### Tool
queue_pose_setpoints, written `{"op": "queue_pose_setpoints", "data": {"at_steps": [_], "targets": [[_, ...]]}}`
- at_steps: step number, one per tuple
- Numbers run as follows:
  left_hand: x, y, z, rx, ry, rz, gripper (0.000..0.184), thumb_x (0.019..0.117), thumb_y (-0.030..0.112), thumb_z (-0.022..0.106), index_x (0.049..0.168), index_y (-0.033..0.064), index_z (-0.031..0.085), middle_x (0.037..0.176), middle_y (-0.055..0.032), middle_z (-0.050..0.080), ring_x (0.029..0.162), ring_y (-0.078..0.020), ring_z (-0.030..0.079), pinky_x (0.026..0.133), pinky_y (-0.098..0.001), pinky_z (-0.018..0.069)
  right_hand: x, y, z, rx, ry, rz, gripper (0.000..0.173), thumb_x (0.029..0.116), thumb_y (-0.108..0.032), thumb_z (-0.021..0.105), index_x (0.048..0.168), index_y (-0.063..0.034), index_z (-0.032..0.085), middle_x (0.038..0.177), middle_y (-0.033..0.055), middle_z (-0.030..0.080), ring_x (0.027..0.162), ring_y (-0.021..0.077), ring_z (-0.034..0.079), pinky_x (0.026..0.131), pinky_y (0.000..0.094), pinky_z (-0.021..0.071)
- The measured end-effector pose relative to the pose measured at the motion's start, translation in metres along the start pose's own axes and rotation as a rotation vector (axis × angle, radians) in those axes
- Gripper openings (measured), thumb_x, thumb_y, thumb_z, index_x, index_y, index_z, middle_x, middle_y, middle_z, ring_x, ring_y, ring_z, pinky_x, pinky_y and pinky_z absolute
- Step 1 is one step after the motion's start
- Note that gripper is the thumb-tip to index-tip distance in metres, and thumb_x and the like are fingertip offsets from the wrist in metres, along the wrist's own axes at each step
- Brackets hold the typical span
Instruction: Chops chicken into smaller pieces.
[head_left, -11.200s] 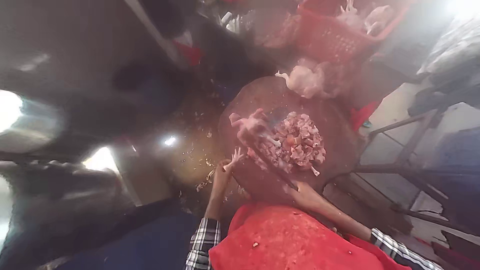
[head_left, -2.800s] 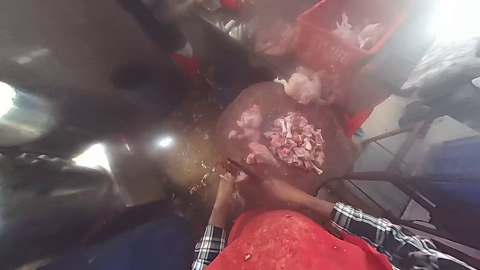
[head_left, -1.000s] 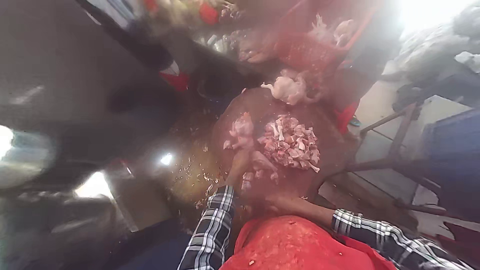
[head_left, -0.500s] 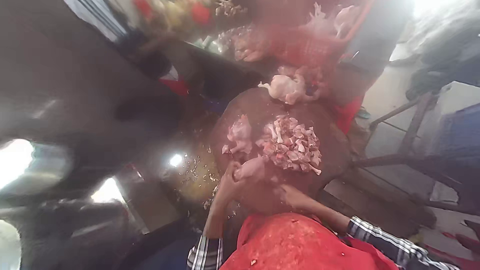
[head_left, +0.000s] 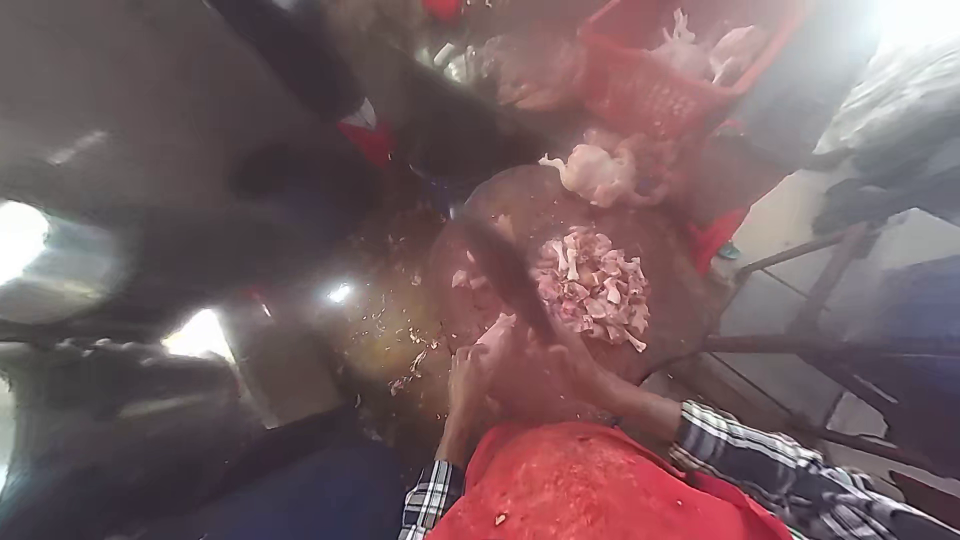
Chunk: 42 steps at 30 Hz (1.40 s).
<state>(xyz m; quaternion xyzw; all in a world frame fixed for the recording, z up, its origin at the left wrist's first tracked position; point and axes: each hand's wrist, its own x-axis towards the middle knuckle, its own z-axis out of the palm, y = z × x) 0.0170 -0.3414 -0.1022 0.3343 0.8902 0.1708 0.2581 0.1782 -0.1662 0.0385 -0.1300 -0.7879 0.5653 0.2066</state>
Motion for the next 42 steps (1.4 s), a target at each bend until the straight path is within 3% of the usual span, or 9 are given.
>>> {"op": "queue_pose_setpoints", "data": {"at_steps": [2,6,13,20,25,27,33,38,42], "targets": [[0.006,-0.003,0.001,-0.003,-0.015,0.022,0.045,0.0853,0.035,0.077,0.129,0.0250,0.067,0.132,-0.0101,0.063,0.121,-0.0308,0.061,0.097,-0.0543,0.0548,-0.033,0.059,0.012,-0.163,-0.209,0.307,0.066,0.1049,-0.064,0.031,0.140,-0.0137,0.056,0.111,0.0064,0.070,0.099,0.0146,0.068,0.089,0.0424,0.0592],[-0.007,0.002,-0.011,-0.103,-0.060,-0.092,0.047,0.0867,0.033,0.075,0.130,0.0213,0.063,0.130,-0.0106,0.064,0.115,-0.0295,0.066,0.092,-0.0553,0.0577,-0.058,0.104,0.004,-0.213,-0.473,0.797,0.068,0.1082,-0.059,0.022,0.123,-0.0065,0.062,0.098,0.0167,0.065,0.086,0.0299,0.066,0.079,0.0537,0.0552],[-0.041,0.014,0.024,-1.166,-0.131,-0.269,0.054,0.0984,0.019,0.069,0.144,0.0053,0.044,0.118,-0.0178,0.068,0.099,-0.0295,0.072,0.083,-0.0475,0.0641,-0.015,0.011,-0.026,-0.234,-0.218,0.584,0.067,0.1054,-0.065,0.023,0.122,-0.0115,0.060,0.088,0.0076,0.062,0.077,0.0208,0.063,0.071,0.0450,0.0552],[-0.030,0.018,0.033,-1.088,-0.154,-0.274,0.040,0.1007,0.021,0.066,0.133,0.0025,0.054,0.112,-0.0145,0.072,0.095,-0.0239,0.074,0.082,-0.0425,0.0642,0.006,-0.072,0.005,0.004,0.039,-0.166,0.079,0.1012,-0.073,0.021,0.113,-0.0055,0.060,0.083,0.0013,0.059,0.073,0.0052,0.059,0.065,0.0255,0.0539],[-0.035,0.016,0.027,-0.851,-0.153,-0.164,0.029,0.1008,0.021,0.064,0.123,0.0034,0.061,0.107,-0.0103,0.074,0.090,-0.0208,0.075,0.081,-0.0411,0.0653,-0.085,0.086,0.038,-0.314,-0.340,0.688,0.069,0.1053,-0.065,0.025,0.119,-0.0098,0.064,0.097,0.0153,0.069,0.093,0.0302,0.069,0.084,0.0588,0.0555],[-0.038,0.014,0.017,-0.538,-0.028,-0.014,0.033,0.0966,0.027,0.069,0.125,0.0103,0.067,0.126,-0.0057,0.068,0.113,-0.0161,0.066,0.099,-0.0395,0.0564,-0.081,0.092,0.034,-0.305,-0.434,0.828,0.076,0.1047,-0.067,0.021,0.117,-0.0064,0.064,0.100,0.0188,0.067,0.096,0.0342,0.068,0.086,0.0610,0.0535],[0.005,0.015,0.009,0.247,-0.133,0.358,0.049,0.0886,0.035,0.069,0.136,0.0233,0.064,0.151,-0.0056,0.055,0.145,-0.0342,0.043,0.119,-0.0594,0.0317,-0.046,0.093,0.030,-0.217,-0.454,0.879,0.074,0.1061,-0.065,0.020,0.115,-0.0062,0.063,0.086,0.0139,0.061,0.070,0.0274,0.060,0.066,0.0493,0.0523],[-0.012,0.047,-0.015,0.245,-0.394,0.140,0.065,0.0886,0.070,0.057,0.109,0.0109,0.073,0.108,-0.0150,0.073,0.106,-0.0360,0.070,0.089,-0.0624,0.0542,-0.043,0.111,0.016,-0.061,-0.385,0.876,0.064,0.1082,-0.060,0.021,0.124,-0.0107,0.058,0.079,0.0078,0.057,0.059,0.0208,0.055,0.056,0.0412,0.0512],[-0.036,0.011,0.012,-0.247,-0.437,-0.089,0.064,0.0934,0.064,0.059,0.129,0.0111,0.065,0.109,-0.0147,0.073,0.101,-0.0314,0.071,0.090,-0.0594,0.0564,-0.046,0.082,0.018,-0.242,-0.276,0.655,0.059,0.1075,-0.060,0.028,0.122,-0.0129,0.062,0.086,0.0084,0.064,0.074,0.0224,0.065,0.070,0.0467,0.0571]]}}
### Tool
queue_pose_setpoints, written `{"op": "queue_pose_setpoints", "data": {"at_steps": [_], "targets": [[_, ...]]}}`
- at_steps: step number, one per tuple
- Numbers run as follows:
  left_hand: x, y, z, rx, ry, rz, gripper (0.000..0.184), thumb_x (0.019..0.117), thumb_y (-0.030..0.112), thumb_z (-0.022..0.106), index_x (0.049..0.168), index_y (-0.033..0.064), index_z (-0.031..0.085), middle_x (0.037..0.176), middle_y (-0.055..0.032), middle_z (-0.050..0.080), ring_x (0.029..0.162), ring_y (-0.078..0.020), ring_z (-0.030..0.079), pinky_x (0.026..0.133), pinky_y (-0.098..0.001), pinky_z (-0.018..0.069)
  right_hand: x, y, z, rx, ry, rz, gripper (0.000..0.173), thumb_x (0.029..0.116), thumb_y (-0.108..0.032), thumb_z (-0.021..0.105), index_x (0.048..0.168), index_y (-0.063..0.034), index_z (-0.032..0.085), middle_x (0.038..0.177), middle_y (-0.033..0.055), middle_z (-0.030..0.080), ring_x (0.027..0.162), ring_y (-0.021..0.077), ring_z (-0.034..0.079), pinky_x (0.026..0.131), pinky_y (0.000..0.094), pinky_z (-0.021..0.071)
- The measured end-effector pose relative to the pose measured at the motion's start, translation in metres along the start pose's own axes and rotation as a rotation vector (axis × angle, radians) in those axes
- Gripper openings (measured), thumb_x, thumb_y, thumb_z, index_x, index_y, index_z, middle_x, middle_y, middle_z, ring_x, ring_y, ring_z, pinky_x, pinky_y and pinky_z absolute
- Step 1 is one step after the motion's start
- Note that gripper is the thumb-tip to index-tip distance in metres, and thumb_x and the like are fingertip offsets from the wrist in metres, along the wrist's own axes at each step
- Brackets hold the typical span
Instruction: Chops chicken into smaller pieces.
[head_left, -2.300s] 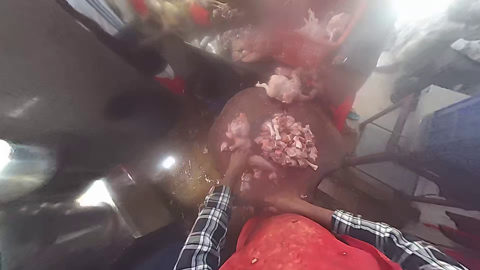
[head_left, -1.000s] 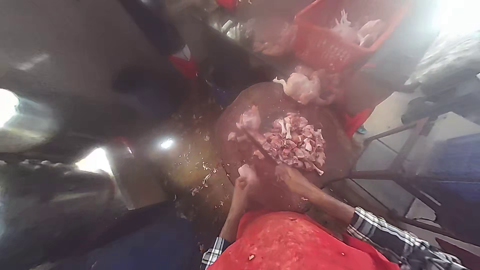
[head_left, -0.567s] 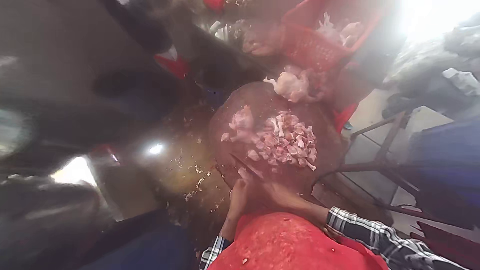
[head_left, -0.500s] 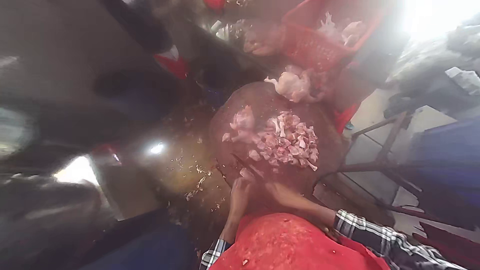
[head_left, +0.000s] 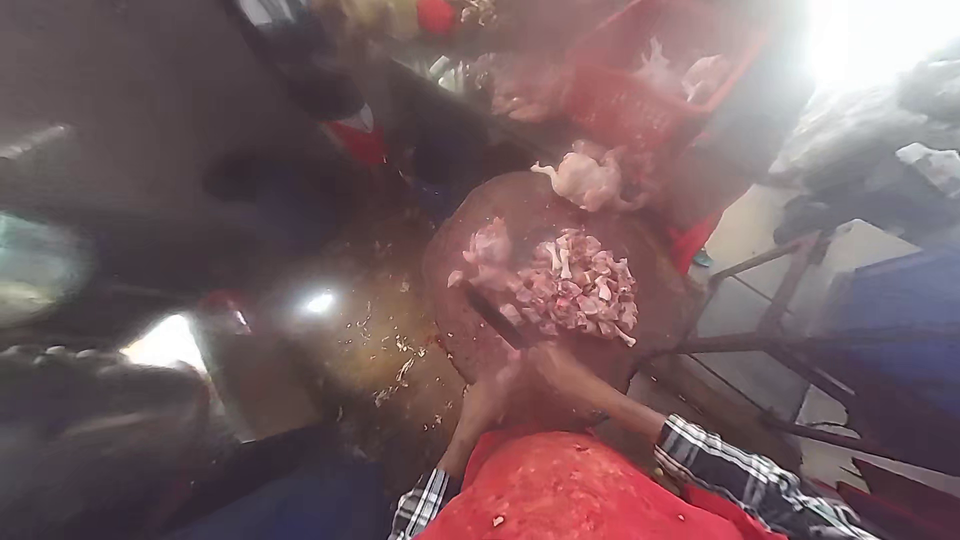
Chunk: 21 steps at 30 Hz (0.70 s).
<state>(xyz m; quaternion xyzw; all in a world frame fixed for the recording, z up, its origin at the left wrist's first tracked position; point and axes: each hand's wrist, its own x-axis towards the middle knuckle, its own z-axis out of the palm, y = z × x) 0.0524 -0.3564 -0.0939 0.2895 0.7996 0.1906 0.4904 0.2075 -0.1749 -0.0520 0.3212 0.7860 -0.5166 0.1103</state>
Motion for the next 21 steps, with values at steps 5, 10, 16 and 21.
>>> {"op": "queue_pose_setpoints", "data": {"at_steps": [5,10,16,21], "targets": [[-0.031,-0.053,0.006,-0.853,0.052,-0.063,0.054,0.1008,0.049,0.061,0.132,0.0049,0.062,0.110,-0.0131,0.072,0.098,-0.0222,0.071,0.089,-0.0438,0.0592,-0.043,-0.085,-0.039,-0.029,0.172,-0.353,0.075,0.0997,-0.075,0.024,0.127,-0.0155,0.060,0.091,0.0025,0.066,0.083,0.0132,0.065,0.075,0.0405,0.0574],[-0.034,-0.075,-0.001,-0.843,0.025,-0.098,0.053,0.0980,0.052,0.064,0.126,0.0069,0.066,0.096,-0.0103,0.072,0.077,-0.0185,0.068,0.068,-0.0378,0.0582,-0.035,-0.089,-0.011,0.084,0.155,-0.556,0.074,0.1032,-0.069,0.027,0.126,-0.0070,0.059,0.087,0.0047,0.062,0.073,0.0119,0.062,0.067,0.0354,0.0578],[-0.016,-0.101,0.006,-0.812,-0.036,0.035,0.055,0.0965,0.045,0.067,0.135,0.0066,0.060,0.107,-0.0116,0.072,0.089,-0.0200,0.069,0.078,-0.0389,0.0591,-0.011,-0.013,0.017,-0.246,-0.143,0.102,0.067,0.1040,-0.067,0.026,0.123,-0.0138,0.061,0.096,0.0138,0.069,0.092,0.0322,0.069,0.082,0.0607,0.0554],[0.001,-0.127,0.024,-0.914,-0.105,0.043,0.054,0.0975,0.038,0.069,0.140,0.0082,0.057,0.118,-0.0139,0.072,0.103,-0.0247,0.071,0.091,-0.0437,0.0597,-0.028,-0.053,0.028,0.059,0.042,-0.338,0.075,0.1024,-0.071,0.027,0.126,-0.0082,0.061,0.095,0.0064,0.066,0.085,0.0133,0.065,0.079,0.0383,0.0580]]}}
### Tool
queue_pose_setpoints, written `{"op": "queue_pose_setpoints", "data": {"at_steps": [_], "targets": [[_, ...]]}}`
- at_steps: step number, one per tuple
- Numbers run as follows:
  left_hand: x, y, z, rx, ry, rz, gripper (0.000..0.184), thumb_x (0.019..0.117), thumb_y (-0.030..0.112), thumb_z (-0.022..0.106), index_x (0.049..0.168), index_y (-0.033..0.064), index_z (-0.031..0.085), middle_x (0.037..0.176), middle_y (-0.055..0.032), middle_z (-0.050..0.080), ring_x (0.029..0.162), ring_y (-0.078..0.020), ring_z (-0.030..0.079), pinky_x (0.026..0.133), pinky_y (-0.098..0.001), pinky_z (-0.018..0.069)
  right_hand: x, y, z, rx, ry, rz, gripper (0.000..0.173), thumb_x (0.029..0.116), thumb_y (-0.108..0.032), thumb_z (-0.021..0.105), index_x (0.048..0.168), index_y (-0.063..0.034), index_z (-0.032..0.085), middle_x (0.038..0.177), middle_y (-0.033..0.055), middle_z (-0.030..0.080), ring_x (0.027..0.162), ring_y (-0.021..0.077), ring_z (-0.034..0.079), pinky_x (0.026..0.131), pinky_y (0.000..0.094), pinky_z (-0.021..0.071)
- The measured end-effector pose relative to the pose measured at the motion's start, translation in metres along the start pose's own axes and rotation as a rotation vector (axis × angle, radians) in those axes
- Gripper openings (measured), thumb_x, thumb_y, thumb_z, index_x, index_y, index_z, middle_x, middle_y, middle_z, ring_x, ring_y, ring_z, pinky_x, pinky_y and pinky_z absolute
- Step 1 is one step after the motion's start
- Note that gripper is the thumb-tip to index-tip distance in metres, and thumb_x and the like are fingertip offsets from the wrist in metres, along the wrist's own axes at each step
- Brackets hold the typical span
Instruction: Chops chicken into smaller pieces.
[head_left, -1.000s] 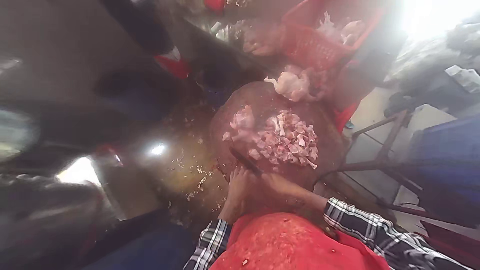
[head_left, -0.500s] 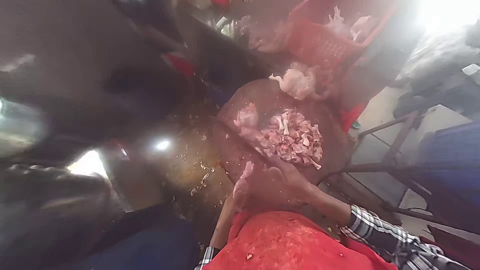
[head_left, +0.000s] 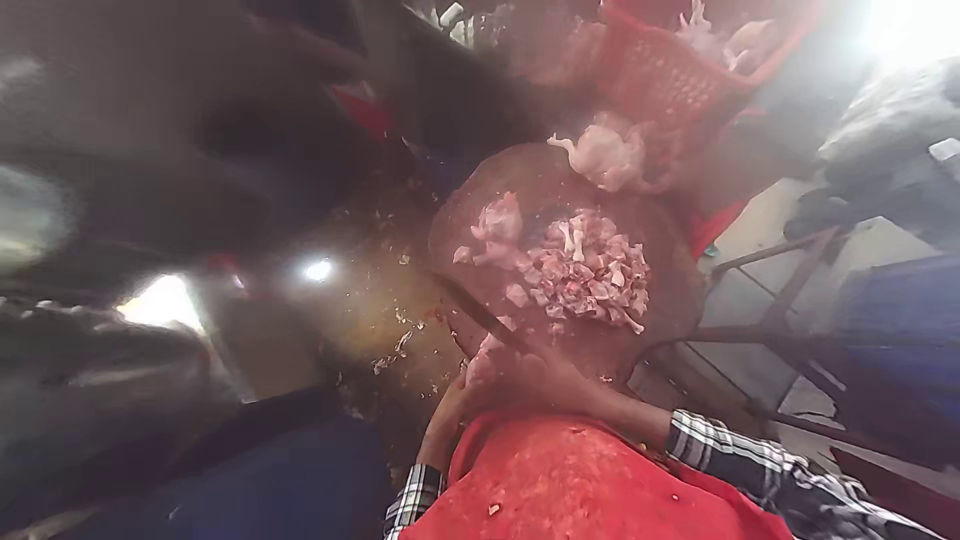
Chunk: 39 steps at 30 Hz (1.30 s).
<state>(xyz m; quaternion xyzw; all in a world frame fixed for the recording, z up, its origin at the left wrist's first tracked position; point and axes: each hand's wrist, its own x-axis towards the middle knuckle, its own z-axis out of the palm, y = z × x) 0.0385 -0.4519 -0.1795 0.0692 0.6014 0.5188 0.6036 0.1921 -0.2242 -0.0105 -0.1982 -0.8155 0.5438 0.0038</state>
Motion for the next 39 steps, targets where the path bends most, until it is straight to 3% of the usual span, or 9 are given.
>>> {"op": "queue_pose_setpoints", "data": {"at_steps": [6,9,12,18,24,27,31,35,39], "targets": [[-0.023,0.055,0.021,0.045,0.093,0.032,0.054,0.0961,0.038,0.070,0.137,0.0034,0.058,0.111,-0.0152,0.072,0.095,-0.0246,0.071,0.086,-0.0437,0.0606,-0.009,0.075,-0.005,0.003,-0.350,0.513,0.068,0.1069,-0.062,0.025,0.117,-0.0082,0.065,0.092,0.0126,0.065,0.077,0.0256,0.064,0.071,0.0499,0.0551],[-0.041,0.108,0.068,0.761,0.513,0.146,0.055,0.0938,0.043,0.071,0.137,0.0109,0.061,0.126,-0.0117,0.067,0.113,-0.0252,0.067,0.096,-0.0493,0.0561,-0.030,0.094,-0.029,0.071,-0.158,0.593,0.067,0.1080,-0.060,0.023,0.116,-0.0075,0.064,0.085,0.0110,0.062,0.069,0.0245,0.061,0.065,0.0468,0.0543],[-0.020,0.115,0.085,1.134,0.494,0.211,0.055,0.0965,0.047,0.064,0.145,0.0209,0.059,0.144,-0.0145,0.055,0.126,-0.0325,0.060,0.100,-0.0513,0.0544,-0.029,0.099,-0.047,0.088,0.018,0.612,0.063,0.1085,-0.059,0.024,0.114,-0.0093,0.063,0.080,0.0076,0.059,0.062,0.0207,0.057,0.058,0.0411,0.0519],[0.031,0.110,0.074,0.462,0.494,0.151,0.040,0.1011,0.027,0.064,0.132,0.0036,0.055,0.095,-0.0124,0.072,0.075,-0.0224,0.072,0.069,-0.0438,0.0631,-0.011,0.019,-0.070,-0.039,0.092,0.240,0.061,0.1079,-0.058,0.024,0.124,-0.0122,0.061,0.086,0.0045,0.061,0.076,0.0173,0.062,0.073,0.0422,0.0558],[0.035,0.097,0.086,0.006,0.425,0.012,0.040,0.1020,0.023,0.065,0.128,-0.0016,0.048,0.092,-0.0182,0.073,0.076,-0.0272,0.076,0.068,-0.0416,0.0650,0.018,-0.087,-0.069,0.180,0.244,-0.296,0.079,0.1019,-0.072,0.024,0.122,-0.0038,0.059,0.088,0.0018,0.060,0.074,0.0072,0.058,0.067,0.0284,0.0543],[0.033,0.097,0.086,-0.031,0.466,0.044,0.051,0.0985,0.022,0.070,0.136,0.0023,0.041,0.095,-0.0190,0.073,0.074,-0.0286,0.075,0.064,-0.0430,0.0647,0.011,-0.015,-0.019,-0.019,0.111,-0.009,0.066,0.1063,-0.060,0.032,0.144,-0.0116,0.055,0.117,0.0073,0.070,0.104,0.0149,0.069,0.094,0.0413,0.0591],[0.038,0.105,0.083,0.305,0.436,0.026,0.057,0.0992,0.031,0.068,0.143,0.0046,0.044,0.094,-0.0143,0.074,0.070,-0.0235,0.074,0.062,-0.0411,0.0643,0.014,0.060,0.010,-0.076,-0.212,0.470,0.069,0.1059,-0.064,0.024,0.119,-0.0083,0.062,0.098,0.0160,0.067,0.092,0.0312,0.068,0.082,0.0584,0.0550],[0.047,0.102,0.084,0.484,0.311,-0.001,0.042,0.0979,0.035,0.067,0.125,0.0036,0.061,0.084,-0.0108,0.072,0.063,-0.0215,0.070,0.060,-0.0410,0.0621,0.021,0.059,-0.007,0.184,-0.210,0.610,0.067,0.1056,-0.066,0.023,0.117,-0.0125,0.061,0.081,0.0058,0.057,0.061,0.0184,0.055,0.055,0.0384,0.0501],[0.004,0.112,0.068,0.340,0.438,0.126,0.034,0.0951,0.023,0.069,0.122,0.0031,0.064,0.091,-0.0133,0.071,0.069,-0.0227,0.069,0.066,-0.0441,0.0615,0.003,0.043,-0.021,-0.046,-0.008,0.390,0.053,0.1037,-0.058,0.045,0.121,-0.0114,0.063,0.091,0.0100,0.066,0.084,0.0230,0.066,0.079,0.0487,0.0560]]}}
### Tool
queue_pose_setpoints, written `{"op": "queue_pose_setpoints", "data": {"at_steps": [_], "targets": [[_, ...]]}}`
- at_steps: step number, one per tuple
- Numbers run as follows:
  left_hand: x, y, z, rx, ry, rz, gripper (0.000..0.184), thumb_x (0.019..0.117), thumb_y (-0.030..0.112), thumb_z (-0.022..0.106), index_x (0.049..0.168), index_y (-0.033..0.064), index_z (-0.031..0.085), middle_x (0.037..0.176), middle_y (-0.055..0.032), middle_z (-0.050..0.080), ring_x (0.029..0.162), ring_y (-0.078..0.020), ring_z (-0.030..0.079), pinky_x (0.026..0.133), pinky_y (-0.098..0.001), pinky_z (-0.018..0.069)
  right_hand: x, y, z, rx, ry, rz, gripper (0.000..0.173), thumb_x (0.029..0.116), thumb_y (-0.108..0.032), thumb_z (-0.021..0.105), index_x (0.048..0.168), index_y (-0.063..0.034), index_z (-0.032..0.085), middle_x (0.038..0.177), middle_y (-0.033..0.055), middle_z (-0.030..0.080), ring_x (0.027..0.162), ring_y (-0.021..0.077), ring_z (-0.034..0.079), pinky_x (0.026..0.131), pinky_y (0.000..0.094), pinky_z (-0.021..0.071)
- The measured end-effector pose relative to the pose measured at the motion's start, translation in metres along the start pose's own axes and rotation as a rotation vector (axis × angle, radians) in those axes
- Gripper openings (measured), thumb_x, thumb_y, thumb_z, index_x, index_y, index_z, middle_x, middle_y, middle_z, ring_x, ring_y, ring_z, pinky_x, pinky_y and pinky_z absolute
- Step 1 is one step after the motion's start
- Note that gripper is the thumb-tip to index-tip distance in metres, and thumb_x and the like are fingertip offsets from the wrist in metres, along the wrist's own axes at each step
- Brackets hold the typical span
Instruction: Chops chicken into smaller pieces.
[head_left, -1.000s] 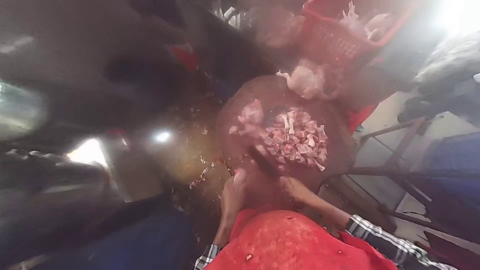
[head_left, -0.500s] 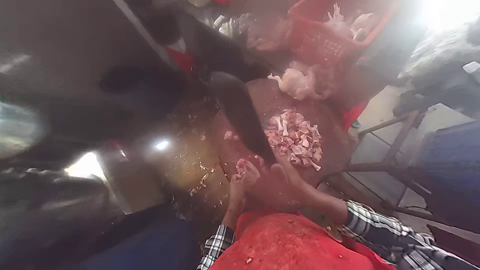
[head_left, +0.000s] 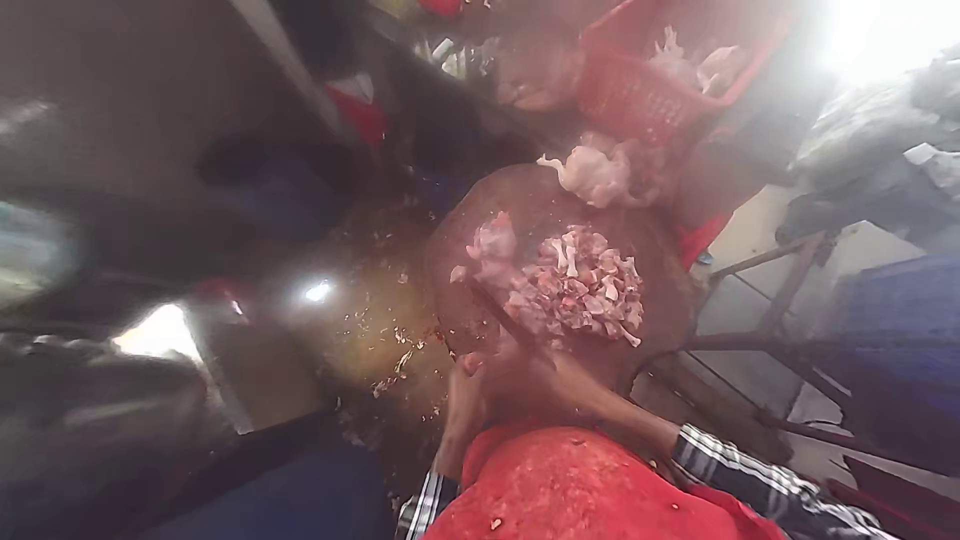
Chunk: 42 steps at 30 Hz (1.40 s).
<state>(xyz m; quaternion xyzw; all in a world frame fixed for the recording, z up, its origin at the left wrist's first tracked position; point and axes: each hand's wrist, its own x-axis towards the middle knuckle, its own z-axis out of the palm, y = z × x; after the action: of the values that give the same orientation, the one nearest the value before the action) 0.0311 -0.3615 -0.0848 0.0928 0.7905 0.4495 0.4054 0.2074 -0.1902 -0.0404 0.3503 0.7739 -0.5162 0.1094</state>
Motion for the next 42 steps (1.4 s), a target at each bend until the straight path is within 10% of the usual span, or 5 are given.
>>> {"op": "queue_pose_setpoints", "data": {"at_steps": [14,20,27,32,42], "targets": [[-0.013,-0.022,-0.043,0.041,0.060,-0.025,0.034,0.0950,0.028,0.070,0.120,0.0057,0.063,0.079,-0.0092,0.070,0.061,-0.0205,0.068,0.059,-0.0419,0.0608,-0.040,-0.148,-0.070,0.096,0.221,-0.703,0.083,0.0984,-0.077,0.021,0.118,-0.0077,0.062,0.080,0.0004,0.058,0.069,0.0068,0.058,0.062,0.0292,0.0541],[-0.006,-0.025,-0.045,0.010,0.140,-0.032,0.039,0.0953,0.026,0.070,0.126,0.0039,0.062,0.085,-0.0124,0.070,0.063,-0.0222,0.068,0.060,-0.0436,0.0607,0.012,-0.005,-0.004,-0.242,-0.095,0.109,0.071,0.1038,-0.068,0.026,0.117,-0.0086,0.063,0.097,0.0174,0.067,0.092,0.0348,0.068,0.082,0.0612,0.0538],[-0.010,-0.030,-0.042,-0.079,0.122,-0.028,0.039,0.0972,0.025,0.068,0.127,0.0024,0.059,0.083,-0.0127,0.069,0.061,-0.0220,0.066,0.058,-0.0422,0.0594,-0.017,-0.069,-0.003,0.062,0.059,-0.495,0.082,0.0973,-0.079,0.023,0.116,-0.0102,0.062,0.080,0.0034,0.060,0.070,0.0139,0.060,0.063,0.0385,0.0556],[-0.012,-0.023,-0.046,-0.001,0.124,-0.041,0.041,0.0957,0.028,0.069,0.128,0.0038,0.060,0.089,-0.0128,0.070,0.068,-0.0219,0.067,0.064,-0.0439,0.0601,0.000,-0.002,0.005,-0.277,-0.158,0.091,0.073,0.1020,-0.072,0.024,0.119,-0.0112,0.063,0.097,0.0157,0.069,0.094,0.0339,0.069,0.082,0.0622,0.0548],[-0.017,-0.015,-0.034,0.046,0.091,0.117,0.040,0.0914,0.022,0.071,0.126,0.0039,0.062,0.097,-0.0131,0.071,0.079,-0.0221,0.070,0.073,-0.0459,0.0606,-0.001,0.027,0.019,-0.004,-0.340,0.099,0.071,0.1078,-0.061,0.021,0.115,-0.0063,0.066,0.092,0.0143,0.065,0.081,0.0276,0.065,0.076,0.0523,0.0542]]}}
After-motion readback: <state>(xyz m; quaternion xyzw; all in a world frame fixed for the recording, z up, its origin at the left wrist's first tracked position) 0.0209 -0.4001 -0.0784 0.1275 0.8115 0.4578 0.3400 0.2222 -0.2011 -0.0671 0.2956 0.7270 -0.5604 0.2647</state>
